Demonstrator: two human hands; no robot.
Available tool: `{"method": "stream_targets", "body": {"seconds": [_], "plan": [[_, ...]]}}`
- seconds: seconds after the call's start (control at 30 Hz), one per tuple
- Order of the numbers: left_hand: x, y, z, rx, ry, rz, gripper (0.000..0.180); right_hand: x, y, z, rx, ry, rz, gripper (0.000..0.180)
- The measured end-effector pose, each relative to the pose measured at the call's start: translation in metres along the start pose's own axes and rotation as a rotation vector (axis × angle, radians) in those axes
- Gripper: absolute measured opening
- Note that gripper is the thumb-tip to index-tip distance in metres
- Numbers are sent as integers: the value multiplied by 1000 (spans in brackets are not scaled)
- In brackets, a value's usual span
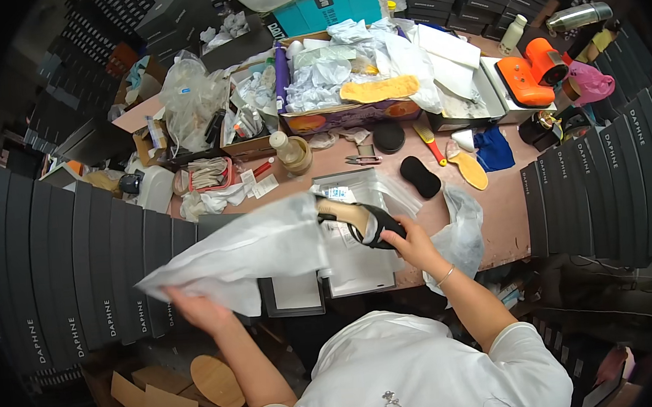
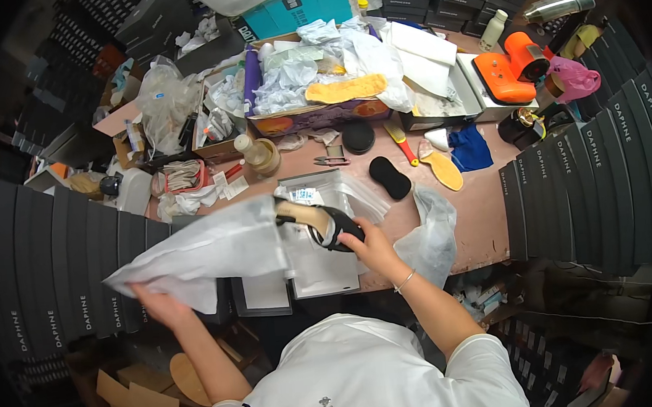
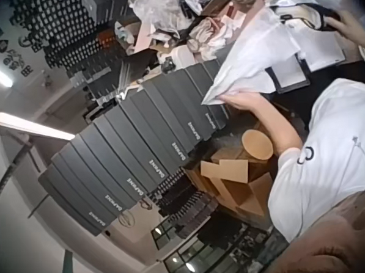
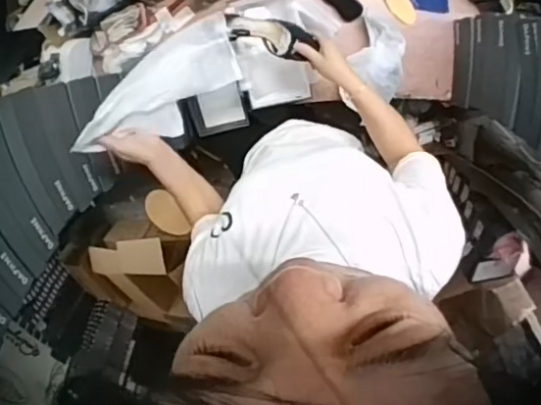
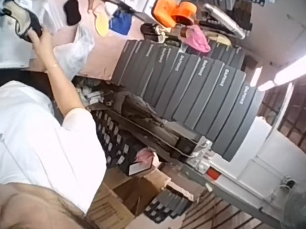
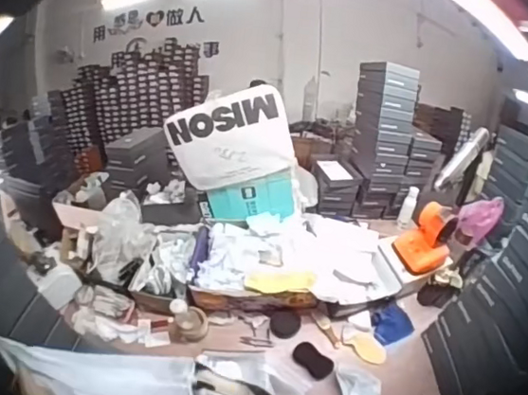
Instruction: Packing finished high-heeled shoes into boxes with protective tissue paper and stacking the boxes.
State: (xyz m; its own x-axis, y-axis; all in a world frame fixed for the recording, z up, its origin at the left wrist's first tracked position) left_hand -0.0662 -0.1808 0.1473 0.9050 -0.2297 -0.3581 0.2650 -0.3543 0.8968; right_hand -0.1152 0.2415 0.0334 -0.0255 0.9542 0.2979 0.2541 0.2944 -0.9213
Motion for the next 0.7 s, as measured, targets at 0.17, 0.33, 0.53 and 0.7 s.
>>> {"method": "stream_targets", "body": {"seconds": [0.17, 0.33, 0.53, 0.7], "plan": [[-62, -33, -103, -1231, -1009, 811, 7, 31, 3, 23, -55, 121, 144, 44], [-35, -111, -42, -65, -1240, 1054, 48, 48, -51, 14, -27, -340, 72, 42], [1, -158, -180, 1358, -1288, 679, 70, -31, -90, 32, 202, -758, -117, 45], [25, -174, -154, 1295, -761, 397, 66, -52, -126, -8, 776, -212, -515, 39]]}}
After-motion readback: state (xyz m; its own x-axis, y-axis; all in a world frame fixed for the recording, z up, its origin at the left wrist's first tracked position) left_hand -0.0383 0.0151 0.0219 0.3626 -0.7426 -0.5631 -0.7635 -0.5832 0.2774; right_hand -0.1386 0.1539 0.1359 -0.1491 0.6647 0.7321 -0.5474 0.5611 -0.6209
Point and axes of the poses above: each hand's wrist, its own z-axis towards the middle knuckle, its own x-axis out of the back of the hand, y = z × x, the point moved 7 cm from there along z, towards the middle knuckle, and after that the axes turned 9 degrees about y, right-handed, at the moved point
